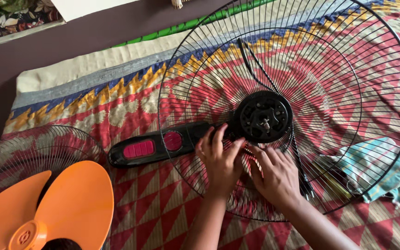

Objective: The person disassembles an electric fan on a patterned bedspread. They use a yellow screwdriver to loosen screws on the front grille, remove the grille, then detach the orange fan blades from the motor hub. The person continues to unscrew and remove the central motor housing cover.

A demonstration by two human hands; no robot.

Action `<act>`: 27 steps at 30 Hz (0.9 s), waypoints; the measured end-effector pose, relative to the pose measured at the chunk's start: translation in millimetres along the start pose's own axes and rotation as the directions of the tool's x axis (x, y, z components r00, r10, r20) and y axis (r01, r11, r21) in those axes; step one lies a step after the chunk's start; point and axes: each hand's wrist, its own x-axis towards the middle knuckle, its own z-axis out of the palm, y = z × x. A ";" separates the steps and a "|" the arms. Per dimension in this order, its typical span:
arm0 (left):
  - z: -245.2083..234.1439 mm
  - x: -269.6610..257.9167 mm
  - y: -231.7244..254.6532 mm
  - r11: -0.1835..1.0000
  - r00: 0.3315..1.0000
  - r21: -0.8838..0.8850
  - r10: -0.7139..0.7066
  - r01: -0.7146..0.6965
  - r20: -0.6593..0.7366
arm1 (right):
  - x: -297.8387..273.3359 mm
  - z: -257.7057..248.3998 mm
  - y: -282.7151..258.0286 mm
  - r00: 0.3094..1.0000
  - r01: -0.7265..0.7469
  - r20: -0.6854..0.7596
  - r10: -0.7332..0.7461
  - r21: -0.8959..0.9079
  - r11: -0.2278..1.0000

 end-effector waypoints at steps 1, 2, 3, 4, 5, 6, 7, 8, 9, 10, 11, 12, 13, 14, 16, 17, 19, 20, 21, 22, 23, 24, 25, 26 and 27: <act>-5.4 3.5 -1.3 1.000 1.000 0.023 -0.010 0.010 -0.008 | 4.0 -0.2 -0.8 0.999 0.029 -0.024 -0.030 -0.029 0.999; -9.5 9.0 -4.2 0.994 0.993 0.064 -0.088 0.092 -0.075 | 6.9 -0.5 -1.4 0.997 0.056 -0.044 -0.058 -0.058 0.997; -11.9 17.6 -9.8 0.979 0.976 0.099 -0.161 0.176 -0.144 | 9.8 0.5 -1.9 1.000 0.027 0.005 -0.027 -0.085 0.996; -14.5 24.2 -15.4 0.956 0.949 0.127 -0.233 0.263 -0.212 | 10.9 1.1 -1.6 0.998 -0.001 0.056 0.007 -0.114 0.993; -24.7 23.4 -23.1 0.951 0.940 0.159 -0.218 0.264 -0.261 | 11.1 1.6 -1.5 0.993 -0.027 0.107 0.043 -0.145 0.989; -38.0 23.2 -34.9 0.944 0.929 0.194 -0.197 0.266 -0.314 | 12.9 2.8 -1.5 0.994 -0.011 0.106 0.029 -0.164 0.986; -44.4 27.0 -45.6 0.934 0.918 0.217 -0.198 0.283 -0.343 | 14.2 3.5 -1.3 0.994 0.004 0.106 0.015 -0.184 0.983; -49.8 28.6 -56.0 0.924 0.908 0.241 -0.197 0.298 -0.369 | 13.8 4.4 -1.8 0.994 0.017 0.107 0.005 -0.202 0.979; -54.4 28.8 -66.2 0.913 0.898 0.263 -0.194 0.313 -0.395 | 13.1 5.1 -2.5 0.994 0.015 0.110 0.008 -0.201 0.979; -57.7 29.2 -76.6 0.904 0.870 0.082 -0.375 0.420 -0.321 | 13.3 5.2 -3.1 0.994 0.013 0.112 0.010 -0.204 0.979; -59.8 29.3 -86.3 0.846 0.820 -0.090 -0.532 0.525 -0.211 | 13.7 5.3 -4.1 0.994 0.010 0.113 0.013 -0.206 0.978; -59.2 28.9 -93.9 0.744 0.754 -0.245 -0.653 0.621 -0.071 | 14.1 4.8 -4.3 0.994 0.010 0.112 0.012 -0.198 0.980; -57.6 27.8 -99.9 0.628 0.703 -0.386 -0.707 0.676 0.082 | 14.4 4.1 -4.5 0.994 0.011 0.111 0.011 -0.189 0.982; -55.6 26.7 -105.2 0.481 0.648 -0.497 -0.722 0.723 0.243 | 14.7 3.2 -5.2 0.994 0.009 0.109 0.011 -0.181 0.983; -50.9 23.2 -112.1 0.301 0.581 -0.571 -0.706 0.764 0.405 | 15.4 2.0 -6.7 0.994 0.002 0.112 0.019 -0.183 0.983; -48.6 21.5 -114.4 0.290 0.570 -0.569 -0.714 0.769 0.407 | 15.2 1.6 -7.2 0.993 -0.001 0.112 0.022 -0.185 0.983; -45.6 17.9 -117.7 0.287 0.578 -0.583 -0.709 0.760 0.404 | 12.9 0.9 -7.1 0.997 0.029 0.070 -0.018 -0.156 0.987; -44.1 17.3 -119.0 0.296 0.598 -0.599 -0.695 0.744 0.399 | 11.1 1.2 -5.9 0.998 0.044 0.047 -0.037 -0.142 0.989; -42.9 16.7 -119.7 0.304 0.617 -0.615 -0.681 0.728 0.394 | 8.8 1.6 -3.4 0.996 0.074 0.061 -0.068 -0.111 0.991; -41.8 16.0 -119.9 0.309 0.618 -0.615 -0.686 0.725 0.384 | 5.2 1.6 0.2 0.993 0.102 0.074 -0.096 -0.080 0.992; -40.7 15.5 -119.5 0.314 0.618 -0.615 -0.692 0.723 0.374 | 1.2 1.4 4.5 0.989 0.129 0.086 -0.124 -0.049 0.990; -40.0 15.6 -119.3 0.320 0.620 -0.616 -0.696 0.720 0.363 | -2.0 1.3 9.3 0.990 0.105 0.095 -0.101 -0.033 0.994; -39.5 15.6 -118.6 0.330 0.621 -0.612 -0.699 0.719 0.354 | -4.4 0.9 15.1 0.991 0.081 0.105 -0.079 -0.016 0.997; -39.9 15.7 -118.3 0.341 0.624 -0.606 -0.701 0.719 0.346 | -7.7 -1.5 21.5 0.992 0.053 0.114 -0.053 0.001 0.999; -40.6 15.7 -117.8 0.353 0.627 -0.600 -0.702 0.718 0.338 | -10.9 -8.9 32.1 0.998 0.061 0.017 -0.061 -0.033 0.998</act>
